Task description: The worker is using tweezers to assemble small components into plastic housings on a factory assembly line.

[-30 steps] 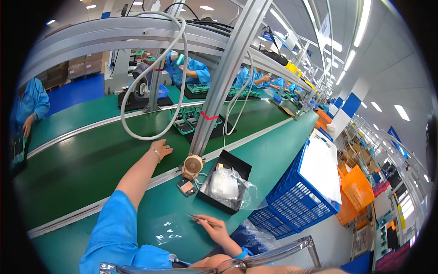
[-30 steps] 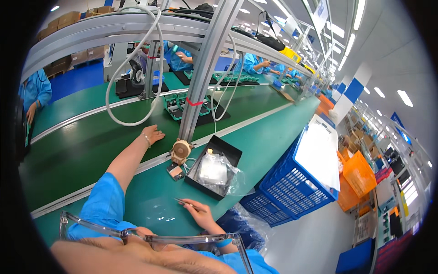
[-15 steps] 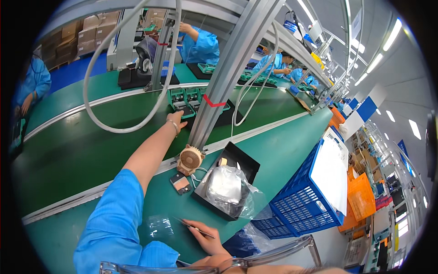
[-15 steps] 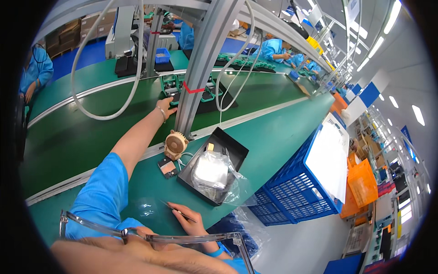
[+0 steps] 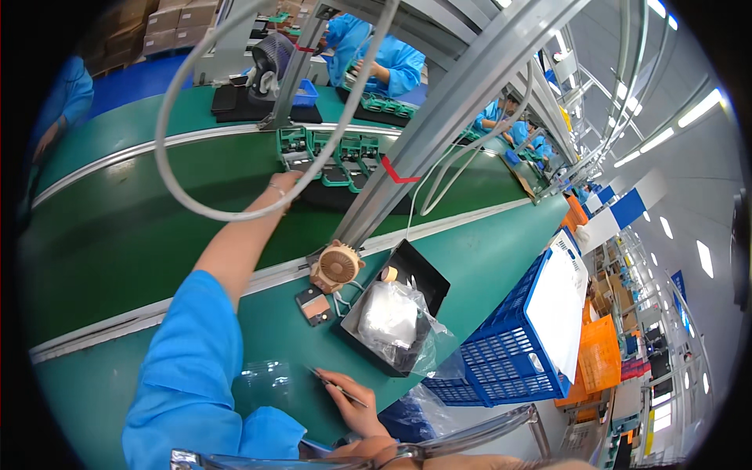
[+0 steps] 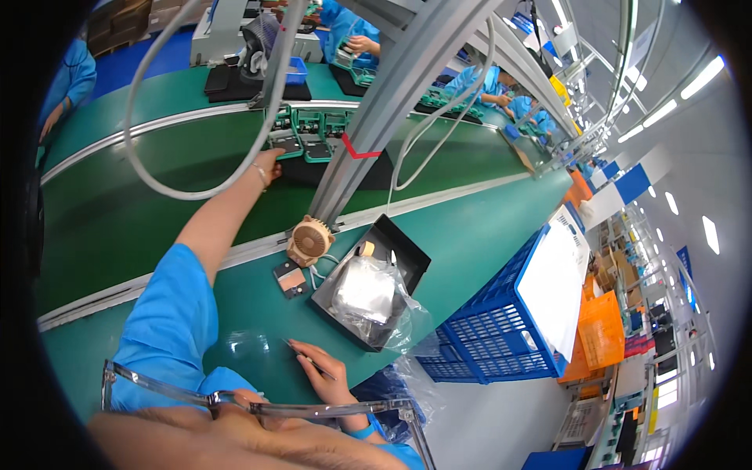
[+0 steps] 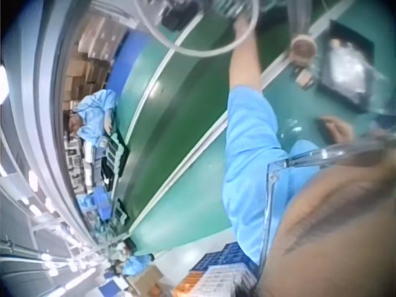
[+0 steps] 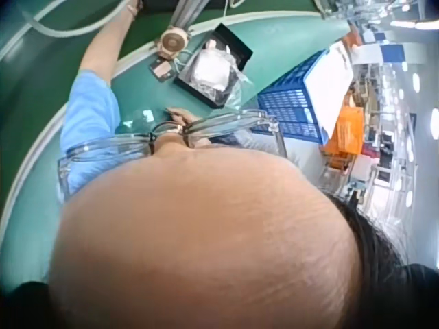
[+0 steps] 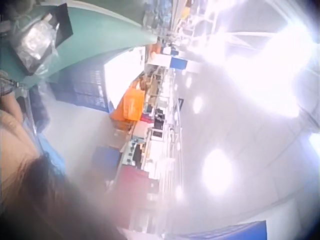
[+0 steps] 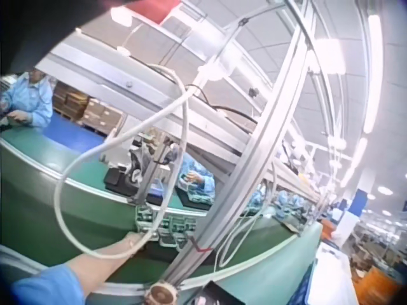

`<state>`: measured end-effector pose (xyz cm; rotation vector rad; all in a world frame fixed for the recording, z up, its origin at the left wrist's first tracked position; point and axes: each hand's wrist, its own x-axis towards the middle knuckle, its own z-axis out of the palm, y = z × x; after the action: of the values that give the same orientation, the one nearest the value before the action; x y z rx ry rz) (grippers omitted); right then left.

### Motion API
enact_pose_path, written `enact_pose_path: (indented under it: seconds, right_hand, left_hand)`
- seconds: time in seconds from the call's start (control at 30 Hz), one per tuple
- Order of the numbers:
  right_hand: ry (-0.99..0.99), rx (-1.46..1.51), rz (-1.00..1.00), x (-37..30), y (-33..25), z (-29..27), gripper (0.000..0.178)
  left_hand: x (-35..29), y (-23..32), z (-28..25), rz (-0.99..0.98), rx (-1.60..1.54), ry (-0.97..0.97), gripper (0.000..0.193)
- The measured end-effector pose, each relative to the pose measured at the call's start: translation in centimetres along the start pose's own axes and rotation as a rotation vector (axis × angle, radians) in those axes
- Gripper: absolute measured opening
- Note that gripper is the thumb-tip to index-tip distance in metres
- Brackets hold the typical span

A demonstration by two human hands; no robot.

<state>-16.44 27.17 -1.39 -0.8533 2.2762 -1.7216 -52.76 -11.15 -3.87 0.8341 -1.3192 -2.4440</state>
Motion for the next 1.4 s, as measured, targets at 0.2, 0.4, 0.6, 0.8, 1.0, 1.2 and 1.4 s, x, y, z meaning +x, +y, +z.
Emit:
enact_pose_path:
  seconds: [0.2,0.4,0.6,0.8,1.0,1.2,1.4]
  right_hand:
    - [0.024,-0.053,0.037,0.2,-0.5,0.3,0.024]
    - [0.061,-0.019,0.055,-0.4,0.2,0.5,0.024]
    - [0.042,0.154,0.134,0.6,-1.2,1.6,0.028]
    - [-0.143,0.362,0.140,3.1,-5.6,9.3,0.029]
    - [-0.220,0.464,0.114,3.1,-6.0,16.7,0.033]
    - [-0.222,0.427,0.106,1.0,-5.6,17.4,0.035]
    - [-0.276,0.366,0.094,-2.0,-7.5,16.2,0.036]
  left_hand:
    - [-8.4,6.3,-17.4,0.053,0.091,0.036,0.016]
    - [-27.8,11.8,-35.1,0.100,0.152,0.042,0.033]
    - [-46.3,12.2,-49.3,0.053,0.196,0.161,0.053]
    - [-55.9,11.0,-52.4,-0.052,0.238,0.171,0.072]
    - [-54.8,8.5,-52.1,0.154,1.063,0.207,0.057]
    - [-52.4,5.4,-47.9,0.246,1.556,0.676,0.057]
    - [-53.5,3.9,-47.9,0.334,1.732,0.660,0.055]
